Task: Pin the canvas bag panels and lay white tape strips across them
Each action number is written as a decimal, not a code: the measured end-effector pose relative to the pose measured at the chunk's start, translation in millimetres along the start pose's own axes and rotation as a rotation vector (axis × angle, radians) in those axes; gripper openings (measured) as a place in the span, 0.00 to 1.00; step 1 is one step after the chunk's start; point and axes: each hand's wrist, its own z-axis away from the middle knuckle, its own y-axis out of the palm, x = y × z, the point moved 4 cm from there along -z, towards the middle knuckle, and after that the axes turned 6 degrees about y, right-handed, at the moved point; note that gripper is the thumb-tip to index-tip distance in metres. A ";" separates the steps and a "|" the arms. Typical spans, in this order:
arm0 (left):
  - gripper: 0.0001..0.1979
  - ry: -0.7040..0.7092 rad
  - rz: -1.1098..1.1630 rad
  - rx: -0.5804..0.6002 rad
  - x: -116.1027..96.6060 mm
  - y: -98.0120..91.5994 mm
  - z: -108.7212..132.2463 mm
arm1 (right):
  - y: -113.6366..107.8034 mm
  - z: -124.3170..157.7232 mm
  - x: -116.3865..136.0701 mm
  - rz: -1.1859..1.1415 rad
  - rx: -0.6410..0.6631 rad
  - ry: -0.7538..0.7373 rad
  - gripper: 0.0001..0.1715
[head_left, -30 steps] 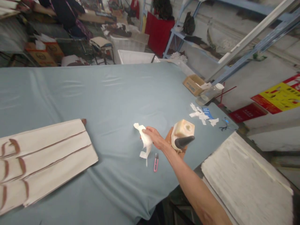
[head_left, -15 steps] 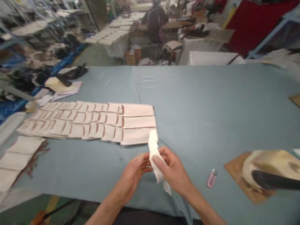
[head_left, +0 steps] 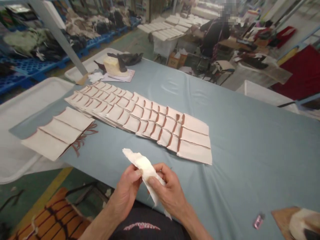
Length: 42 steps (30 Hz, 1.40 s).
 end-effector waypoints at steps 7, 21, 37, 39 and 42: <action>0.16 0.179 -0.110 -0.143 -71.2 -59.0 -13.1 | 67.7 -33.9 23.5 0.114 -0.009 -0.089 0.33; 0.13 0.174 0.056 -0.306 -108.4 -43.9 -27.8 | 62.5 -46.0 32.1 0.089 0.085 0.073 0.16; 0.31 -0.607 0.338 -0.081 -31.0 -53.3 -50.2 | 101.9 -71.6 48.2 1.776 0.042 -0.258 0.11; 0.28 -0.704 0.323 -0.022 -31.5 -58.4 -50.1 | 113.1 -65.7 44.7 1.801 0.000 -0.243 0.13; 0.18 -0.734 0.245 0.006 -34.9 -74.2 -55.1 | 134.6 -57.2 42.8 1.782 -0.150 -0.266 0.14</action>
